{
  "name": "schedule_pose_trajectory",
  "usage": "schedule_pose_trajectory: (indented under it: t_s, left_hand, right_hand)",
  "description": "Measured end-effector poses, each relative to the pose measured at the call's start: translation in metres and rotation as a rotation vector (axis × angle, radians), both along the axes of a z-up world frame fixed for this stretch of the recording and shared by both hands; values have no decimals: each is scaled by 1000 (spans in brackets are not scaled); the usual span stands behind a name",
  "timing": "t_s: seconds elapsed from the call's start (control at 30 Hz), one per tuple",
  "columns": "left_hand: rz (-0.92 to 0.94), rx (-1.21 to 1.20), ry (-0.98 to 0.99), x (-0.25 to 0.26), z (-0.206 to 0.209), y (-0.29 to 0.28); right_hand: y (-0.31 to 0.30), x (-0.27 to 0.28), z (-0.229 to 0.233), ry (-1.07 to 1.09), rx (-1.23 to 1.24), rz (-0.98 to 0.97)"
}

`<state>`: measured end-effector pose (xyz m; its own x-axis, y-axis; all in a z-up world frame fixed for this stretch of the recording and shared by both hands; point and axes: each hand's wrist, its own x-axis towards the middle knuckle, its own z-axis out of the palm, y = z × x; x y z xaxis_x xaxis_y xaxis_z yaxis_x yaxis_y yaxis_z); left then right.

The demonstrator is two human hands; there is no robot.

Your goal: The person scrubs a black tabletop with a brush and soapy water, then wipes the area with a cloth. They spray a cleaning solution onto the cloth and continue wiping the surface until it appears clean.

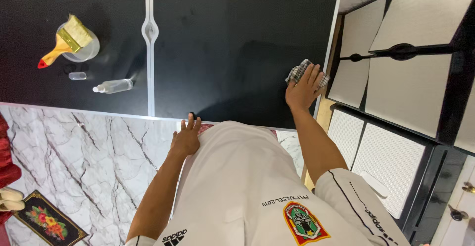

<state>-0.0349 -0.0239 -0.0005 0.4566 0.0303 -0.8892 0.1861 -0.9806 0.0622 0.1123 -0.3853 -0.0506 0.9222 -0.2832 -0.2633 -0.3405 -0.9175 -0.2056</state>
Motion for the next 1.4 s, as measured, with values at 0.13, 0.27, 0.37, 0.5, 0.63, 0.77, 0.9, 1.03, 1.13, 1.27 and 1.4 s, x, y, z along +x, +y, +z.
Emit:
schedule_pose_trajectory:
  t_s: [0.13, 0.27, 0.37, 0.5, 0.63, 0.77, 0.9, 1.03, 1.13, 1.27, 1.4]
  left_hand:
    - [4, -7, -15, -1, -4, 1]
    - [4, -19, 17, 2, 0, 1]
    - [27, -56, -10, 0, 0, 9]
    - [97, -129, -99, -9, -14, 19]
    - [402, -356, -430, -33, -40, 48]
    - [820, -234, -993, -41, -46, 77]
    - [1041, -176, -1360, -8, -38, 128]
    - [1057, -311, -1530, 36, -39, 180]
    - [1081, -409, -1514, 56, -50, 204]
    - [1107, -438, -1474, 65, -62, 208]
    - [828, -718, -1575, 64, -42, 198]
  right_hand:
    - [47, -21, -1, 39, 11, 130]
    - [71, -63, 10, 40, 150, 492]
    - [42, -78, 4, -36, 97, 644]
    - [-11, -65, -9, 36, 5, 400]
    - [21, -42, -30, -27, 38, 102]
    - [74, -60, -21, 98, 72, 252]
    - [81, -99, -16, 62, 82, 403]
    - [46, -112, -21, 43, 81, 397]
    - [34, -103, -24, 24, 82, 216]
    - [64, -97, -27, 36, 19, 167]
    - [104, -118, -20, 97, 43, 388]
